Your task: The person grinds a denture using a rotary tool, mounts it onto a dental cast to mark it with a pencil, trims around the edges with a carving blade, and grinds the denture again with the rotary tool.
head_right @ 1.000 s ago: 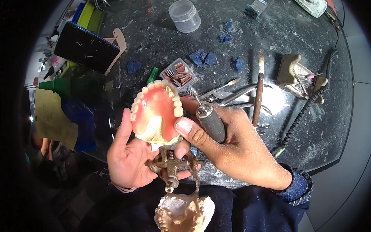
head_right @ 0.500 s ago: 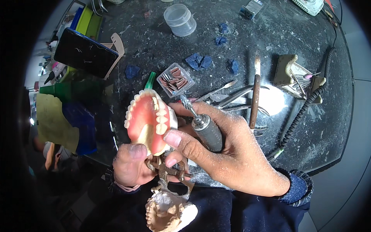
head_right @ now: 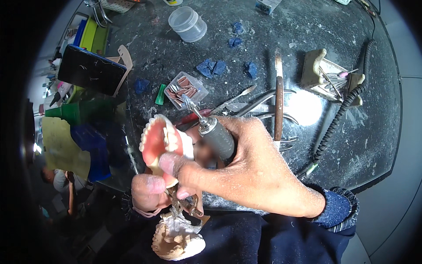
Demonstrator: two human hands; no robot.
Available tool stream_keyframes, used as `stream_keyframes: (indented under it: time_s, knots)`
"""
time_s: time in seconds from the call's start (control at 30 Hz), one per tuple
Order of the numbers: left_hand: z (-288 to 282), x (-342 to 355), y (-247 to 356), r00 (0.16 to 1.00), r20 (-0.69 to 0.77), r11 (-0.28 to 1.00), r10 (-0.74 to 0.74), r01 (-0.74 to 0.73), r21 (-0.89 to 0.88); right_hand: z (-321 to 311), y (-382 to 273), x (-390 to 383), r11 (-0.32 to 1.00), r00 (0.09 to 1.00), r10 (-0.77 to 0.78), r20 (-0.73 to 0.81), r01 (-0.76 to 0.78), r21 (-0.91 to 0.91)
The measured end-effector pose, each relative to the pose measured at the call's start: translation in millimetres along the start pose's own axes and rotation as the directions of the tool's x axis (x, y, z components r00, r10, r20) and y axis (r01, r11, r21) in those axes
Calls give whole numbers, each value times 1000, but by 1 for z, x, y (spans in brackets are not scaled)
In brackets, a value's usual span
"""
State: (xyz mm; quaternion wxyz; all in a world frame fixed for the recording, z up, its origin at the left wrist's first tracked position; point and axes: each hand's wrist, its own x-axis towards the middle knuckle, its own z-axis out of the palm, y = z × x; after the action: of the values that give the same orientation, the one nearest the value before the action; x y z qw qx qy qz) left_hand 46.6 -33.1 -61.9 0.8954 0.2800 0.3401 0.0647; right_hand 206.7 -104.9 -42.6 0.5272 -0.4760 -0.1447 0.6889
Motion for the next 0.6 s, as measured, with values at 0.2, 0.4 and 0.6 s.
stream_keyframes:
  time_s: [0.2,0.4,0.6]
  knots:
    - [-13,3,-9,969,245,994,-13,38,-99,-3,7,0,982,996,-61,-71,47,-184]
    - [-19,0,-5,924,378,996,63,-35,-82,-5,4,0,976,997,-80,-13,76,-205]
    - [-18,-5,6,949,251,952,190,-241,187,-4,2,1,992,997,-67,26,69,-105]
